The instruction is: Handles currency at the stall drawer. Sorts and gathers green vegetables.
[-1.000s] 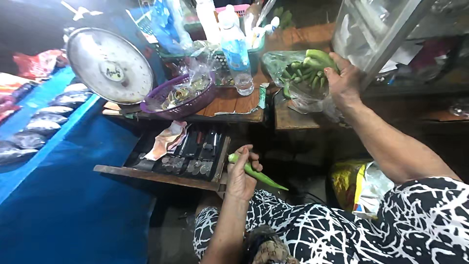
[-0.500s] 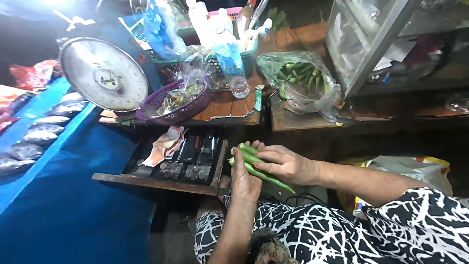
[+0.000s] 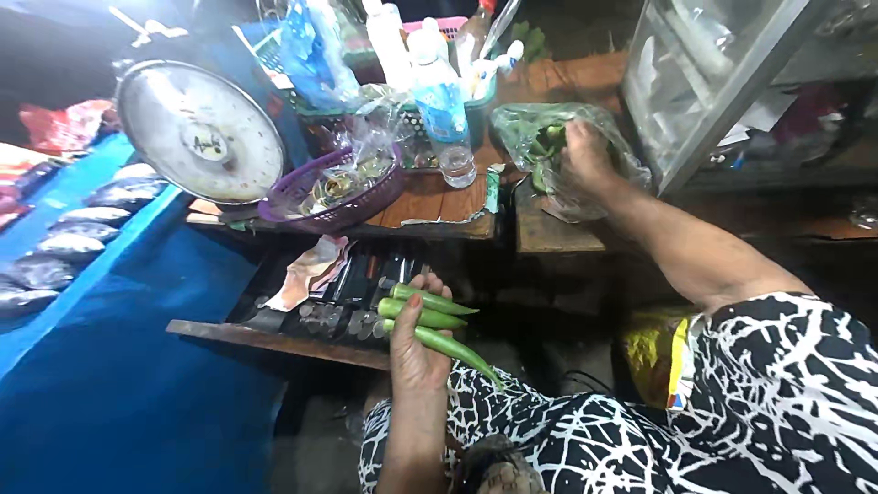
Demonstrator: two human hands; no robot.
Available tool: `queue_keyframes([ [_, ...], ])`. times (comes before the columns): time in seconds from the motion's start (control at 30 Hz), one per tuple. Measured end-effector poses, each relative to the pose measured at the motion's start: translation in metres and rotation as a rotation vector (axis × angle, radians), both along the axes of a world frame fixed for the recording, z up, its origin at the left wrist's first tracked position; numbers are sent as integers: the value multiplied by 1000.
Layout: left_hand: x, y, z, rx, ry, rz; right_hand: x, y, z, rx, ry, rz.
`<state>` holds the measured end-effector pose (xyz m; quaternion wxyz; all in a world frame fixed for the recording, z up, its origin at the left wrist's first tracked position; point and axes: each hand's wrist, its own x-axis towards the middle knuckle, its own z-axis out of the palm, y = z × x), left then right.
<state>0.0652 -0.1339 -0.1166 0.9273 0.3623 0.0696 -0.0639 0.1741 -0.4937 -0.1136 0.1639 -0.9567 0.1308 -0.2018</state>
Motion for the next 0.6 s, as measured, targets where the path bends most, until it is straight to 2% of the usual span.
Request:
queue_keyframes([
  [0.1,0,-1,-1,-10,10,-39,20,-13,-1,-81,39,-93],
  [0.4,-6,-9,-8,33,78,-131,11,-28,3,-278,2,4],
  [0.47,-9,-10,-9,41,78,-162,7,-26,2,-248,-91,36],
  [0.6,-9,-13,-16,60,78,-161,-7,-12,10,3,-317,80],
])
